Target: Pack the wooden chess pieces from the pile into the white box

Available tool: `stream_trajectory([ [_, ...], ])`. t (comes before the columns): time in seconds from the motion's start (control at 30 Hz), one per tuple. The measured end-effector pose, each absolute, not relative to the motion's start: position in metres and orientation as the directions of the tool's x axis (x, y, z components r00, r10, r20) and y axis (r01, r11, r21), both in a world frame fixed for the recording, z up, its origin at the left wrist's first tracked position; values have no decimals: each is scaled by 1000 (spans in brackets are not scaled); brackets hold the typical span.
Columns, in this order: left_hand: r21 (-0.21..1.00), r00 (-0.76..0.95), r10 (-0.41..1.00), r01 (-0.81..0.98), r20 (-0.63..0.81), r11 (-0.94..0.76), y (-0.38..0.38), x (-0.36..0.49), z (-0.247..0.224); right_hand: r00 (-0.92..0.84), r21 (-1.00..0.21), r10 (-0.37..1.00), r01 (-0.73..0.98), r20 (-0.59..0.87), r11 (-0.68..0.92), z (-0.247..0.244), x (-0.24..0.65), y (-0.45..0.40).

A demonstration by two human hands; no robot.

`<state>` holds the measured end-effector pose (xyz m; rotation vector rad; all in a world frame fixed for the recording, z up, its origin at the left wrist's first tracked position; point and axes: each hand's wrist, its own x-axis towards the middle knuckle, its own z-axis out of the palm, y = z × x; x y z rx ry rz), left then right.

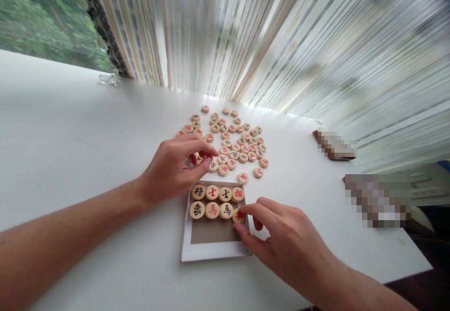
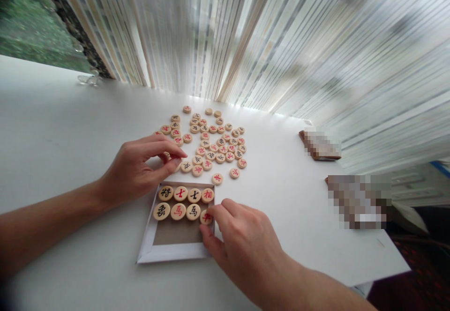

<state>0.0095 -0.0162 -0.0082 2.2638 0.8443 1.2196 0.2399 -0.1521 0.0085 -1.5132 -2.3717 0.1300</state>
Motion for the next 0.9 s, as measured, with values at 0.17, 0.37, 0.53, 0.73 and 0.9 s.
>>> stream_trajectory([
  [0.17,611,430,677,303,597,-731,-15,9,-9,-376,-247,899,871,223,425,7,239,-151],
  [0.37,616,420,684,307,597,-726,-15,9,-9,-368,-241,902,876,227,418,6,238,-150],
  [0.53,615,425,685,311,592,-725,-16,9,-8,-362,-251,907,877,214,409,6,237,-149],
  [0.73,610,421,679,307,601,-730,-15,9,-9,-366,-267,900,866,235,422,7,239,-149],
  [0.9,620,415,684,299,600,-725,-15,10,-7,-385,-316,868,820,312,477,14,240,-151],
])
